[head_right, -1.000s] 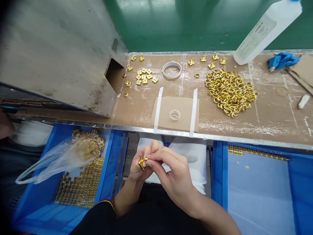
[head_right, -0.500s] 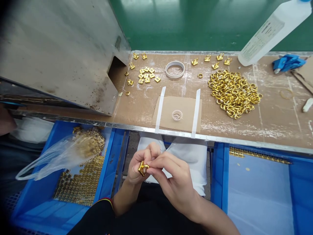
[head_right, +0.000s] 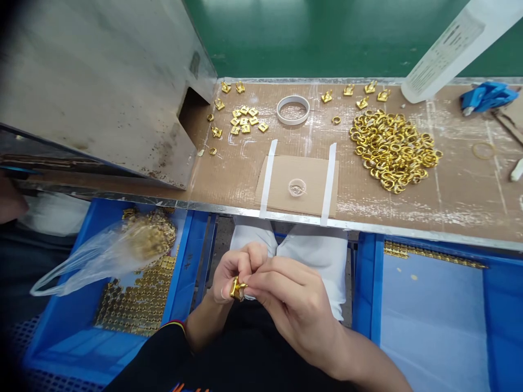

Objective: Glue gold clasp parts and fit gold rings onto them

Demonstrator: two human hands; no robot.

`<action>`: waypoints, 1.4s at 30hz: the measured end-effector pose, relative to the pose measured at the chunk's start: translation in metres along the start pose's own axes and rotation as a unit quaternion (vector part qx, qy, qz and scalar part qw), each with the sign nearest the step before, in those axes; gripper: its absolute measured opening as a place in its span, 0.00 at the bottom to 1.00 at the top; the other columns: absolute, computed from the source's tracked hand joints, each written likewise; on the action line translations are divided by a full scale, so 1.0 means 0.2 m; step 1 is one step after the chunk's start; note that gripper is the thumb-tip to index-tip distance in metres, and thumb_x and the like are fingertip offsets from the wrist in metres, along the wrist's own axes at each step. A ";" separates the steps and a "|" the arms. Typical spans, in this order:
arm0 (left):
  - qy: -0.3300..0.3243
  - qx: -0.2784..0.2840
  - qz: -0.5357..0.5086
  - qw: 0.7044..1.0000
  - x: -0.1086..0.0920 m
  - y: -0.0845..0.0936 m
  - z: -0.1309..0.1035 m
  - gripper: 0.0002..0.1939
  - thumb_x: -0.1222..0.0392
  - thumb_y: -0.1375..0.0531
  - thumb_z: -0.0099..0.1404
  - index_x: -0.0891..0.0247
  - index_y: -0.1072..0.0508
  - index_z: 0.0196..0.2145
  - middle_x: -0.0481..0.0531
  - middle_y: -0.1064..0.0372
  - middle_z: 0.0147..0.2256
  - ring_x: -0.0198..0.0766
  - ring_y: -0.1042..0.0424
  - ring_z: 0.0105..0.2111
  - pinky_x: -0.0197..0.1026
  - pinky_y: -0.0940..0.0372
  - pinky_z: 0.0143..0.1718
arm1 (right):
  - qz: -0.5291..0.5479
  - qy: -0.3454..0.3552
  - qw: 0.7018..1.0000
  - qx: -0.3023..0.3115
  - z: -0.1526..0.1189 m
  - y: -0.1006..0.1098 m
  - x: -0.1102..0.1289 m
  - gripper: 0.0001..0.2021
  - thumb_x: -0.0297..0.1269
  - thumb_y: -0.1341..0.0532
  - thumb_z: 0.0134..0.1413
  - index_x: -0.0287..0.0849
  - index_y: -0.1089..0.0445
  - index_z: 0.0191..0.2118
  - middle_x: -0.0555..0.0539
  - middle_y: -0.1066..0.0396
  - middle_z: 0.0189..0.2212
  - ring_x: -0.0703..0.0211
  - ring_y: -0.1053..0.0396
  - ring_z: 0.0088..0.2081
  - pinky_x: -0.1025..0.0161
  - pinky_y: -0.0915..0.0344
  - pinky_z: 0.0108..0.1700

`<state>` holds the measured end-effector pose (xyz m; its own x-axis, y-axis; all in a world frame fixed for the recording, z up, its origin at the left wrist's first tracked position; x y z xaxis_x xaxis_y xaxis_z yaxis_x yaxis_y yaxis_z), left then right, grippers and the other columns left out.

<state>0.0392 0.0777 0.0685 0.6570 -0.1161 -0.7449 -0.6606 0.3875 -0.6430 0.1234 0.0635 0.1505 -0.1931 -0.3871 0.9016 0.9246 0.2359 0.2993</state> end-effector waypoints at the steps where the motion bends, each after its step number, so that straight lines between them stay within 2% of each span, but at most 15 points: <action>1: 0.005 0.004 0.003 1.000 0.00 0.00 0.00 0.28 0.41 0.32 0.61 0.62 0.38 0.20 0.46 0.48 0.25 0.34 0.46 0.26 0.40 0.51 0.27 | -0.010 0.004 1.000 0.003 0.00 0.00 0.01 0.05 0.26 0.39 0.66 0.41 0.26 0.40 0.48 0.24 0.31 0.62 0.26 0.31 0.67 0.30 0.33; 5: 0.028 0.000 0.004 1.000 0.01 0.00 -0.01 0.27 0.40 0.33 0.62 0.62 0.38 0.20 0.46 0.48 0.25 0.35 0.46 0.26 0.41 0.50 0.27 | -0.038 0.018 0.999 0.004 -0.01 0.00 0.03 0.06 0.25 0.39 0.66 0.40 0.26 0.41 0.47 0.24 0.31 0.63 0.27 0.30 0.67 0.30 0.32; 9: 0.042 -0.046 -0.011 0.998 0.03 0.02 -0.01 0.28 0.40 0.33 0.62 0.62 0.39 0.20 0.46 0.50 0.26 0.35 0.47 0.26 0.40 0.51 0.28 | -0.021 0.007 1.000 -0.015 0.01 -0.01 0.01 0.05 0.26 0.38 0.66 0.42 0.25 0.40 0.48 0.24 0.31 0.62 0.25 0.31 0.67 0.28 0.33; 13: 0.075 -0.101 -0.050 0.991 0.06 0.03 0.00 0.31 0.38 0.31 0.57 0.63 0.41 0.19 0.45 0.51 0.25 0.34 0.48 0.26 0.38 0.50 0.28 | 0.029 -0.021 0.997 -0.064 0.03 0.01 -0.06 0.03 0.29 0.36 0.65 0.43 0.25 0.38 0.50 0.23 0.29 0.62 0.25 0.30 0.68 0.26 0.33; 17: 0.108 -0.135 -0.102 0.980 0.08 0.03 0.02 0.31 0.38 0.30 0.57 0.63 0.42 0.19 0.46 0.49 0.26 0.33 0.47 0.26 0.37 0.46 0.30 | 0.037 -0.017 0.995 -0.094 0.03 0.01 -0.09 0.06 0.26 0.36 0.64 0.44 0.25 0.41 0.49 0.20 0.32 0.60 0.22 0.33 0.65 0.24 0.38; 21: 0.119 -0.167 -0.163 0.965 0.09 0.03 0.02 0.29 0.41 0.29 0.57 0.63 0.40 0.20 0.45 0.50 0.26 0.33 0.47 0.27 0.35 0.42 0.31 | -0.012 0.016 0.994 -0.103 0.02 0.01 -0.09 0.09 0.23 0.36 0.63 0.44 0.25 0.44 0.46 0.21 0.36 0.57 0.21 0.37 0.62 0.23 0.40; 25: 0.148 -0.196 -0.220 0.944 0.13 0.02 0.00 0.25 0.45 0.27 0.56 0.63 0.36 0.22 0.45 0.48 0.27 0.33 0.45 0.27 0.32 0.39 0.32 | -0.059 0.040 0.992 -0.104 0.02 0.01 -0.07 0.09 0.22 0.37 0.63 0.44 0.24 0.42 0.46 0.22 0.36 0.59 0.22 0.36 0.64 0.23 0.37; 29: 0.160 -0.234 -0.253 0.925 0.15 0.02 -0.02 0.22 0.49 0.25 0.55 0.63 0.32 0.24 0.45 0.45 0.28 0.32 0.40 0.29 0.32 0.35 0.34 | -0.063 0.048 0.991 -0.109 0.04 0.02 -0.06 0.08 0.22 0.36 0.62 0.42 0.25 0.40 0.46 0.22 0.34 0.59 0.22 0.35 0.65 0.23 0.38; 31: 0.168 -0.256 -0.256 0.917 0.17 0.03 -0.03 0.21 0.50 0.26 0.56 0.63 0.32 0.24 0.45 0.43 0.28 0.32 0.38 0.29 0.32 0.34 0.34 | -0.073 0.035 0.989 -0.120 0.03 0.02 -0.07 0.08 0.22 0.36 0.62 0.43 0.24 0.41 0.47 0.22 0.34 0.59 0.22 0.35 0.64 0.23 0.38; 35: 0.180 -0.306 -0.258 0.899 0.19 0.06 -0.05 0.19 0.52 0.33 0.66 0.63 0.33 0.24 0.47 0.41 0.28 0.31 0.36 0.28 0.32 0.33 0.34 | -0.115 0.014 0.979 -0.169 0.00 0.02 -0.08 0.08 0.23 0.36 0.62 0.43 0.24 0.43 0.45 0.21 0.36 0.58 0.22 0.36 0.63 0.23 0.40; 38: 0.170 -0.320 -0.260 0.895 0.20 0.07 -0.05 0.18 0.54 0.34 0.67 0.63 0.32 0.24 0.47 0.40 0.28 0.31 0.36 0.29 0.31 0.32 0.33 | -0.142 0.025 0.973 -0.181 -0.01 0.01 -0.07 0.09 0.22 0.37 0.62 0.43 0.24 0.42 0.45 0.22 0.36 0.58 0.22 0.36 0.64 0.23 0.38; 42: 0.161 -0.306 -0.251 0.904 0.19 0.06 -0.04 0.20 0.51 0.30 0.63 0.63 0.32 0.24 0.46 0.42 0.28 0.30 0.37 0.28 0.30 0.33 0.33 | -0.134 0.035 0.977 -0.164 0.00 0.00 -0.07 0.09 0.21 0.38 0.63 0.43 0.25 0.40 0.45 0.22 0.35 0.59 0.22 0.35 0.64 0.23 0.38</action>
<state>0.0532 0.0705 0.0297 0.8549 -0.4355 -0.2819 -0.4508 -0.3546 -0.8192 0.1257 0.0698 0.1381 -0.4308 -0.4578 0.7777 0.9013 -0.1757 0.3959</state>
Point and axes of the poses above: each hand's wrist, its own z-axis towards the middle knuckle, its own y-axis out of the back of the hand, x = y × z, the point moved 10 cm from there along z, towards the middle knuckle
